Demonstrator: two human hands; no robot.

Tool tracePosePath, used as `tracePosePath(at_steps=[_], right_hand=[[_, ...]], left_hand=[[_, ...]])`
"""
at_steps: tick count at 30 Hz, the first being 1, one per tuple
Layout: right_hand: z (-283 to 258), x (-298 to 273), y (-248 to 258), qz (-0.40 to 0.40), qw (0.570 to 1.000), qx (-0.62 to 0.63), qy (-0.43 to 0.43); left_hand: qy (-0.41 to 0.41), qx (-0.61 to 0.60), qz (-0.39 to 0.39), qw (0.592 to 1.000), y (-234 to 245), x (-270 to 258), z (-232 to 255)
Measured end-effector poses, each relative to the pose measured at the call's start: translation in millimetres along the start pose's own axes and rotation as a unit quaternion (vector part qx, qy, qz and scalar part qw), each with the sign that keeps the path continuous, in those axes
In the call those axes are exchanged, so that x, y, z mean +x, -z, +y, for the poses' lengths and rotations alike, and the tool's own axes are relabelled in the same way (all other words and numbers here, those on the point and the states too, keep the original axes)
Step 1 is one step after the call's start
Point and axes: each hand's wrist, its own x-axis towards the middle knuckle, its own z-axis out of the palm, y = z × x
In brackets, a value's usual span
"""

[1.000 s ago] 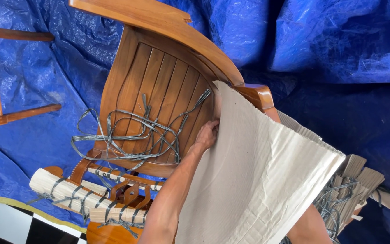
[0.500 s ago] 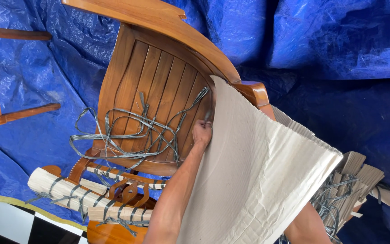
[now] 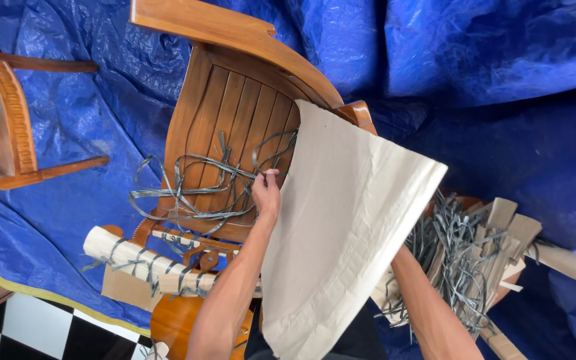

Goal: Wrapping wooden chairs with padding and securing them with plastic ties.

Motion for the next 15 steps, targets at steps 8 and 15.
tracePosePath(at_steps=[8,15], right_hand=[[-63.7,-149.0,-87.1,0.027,0.997,0.03,0.059],[-38.6,-171.4,-116.6,0.062,0.988,-0.057,0.131]], left_hand=[[-0.091,0.171,-0.159,0.968,6.2,-74.9,3.8],[-0.156,0.101,-0.149,0.971,17.6,-156.4,61.5]])
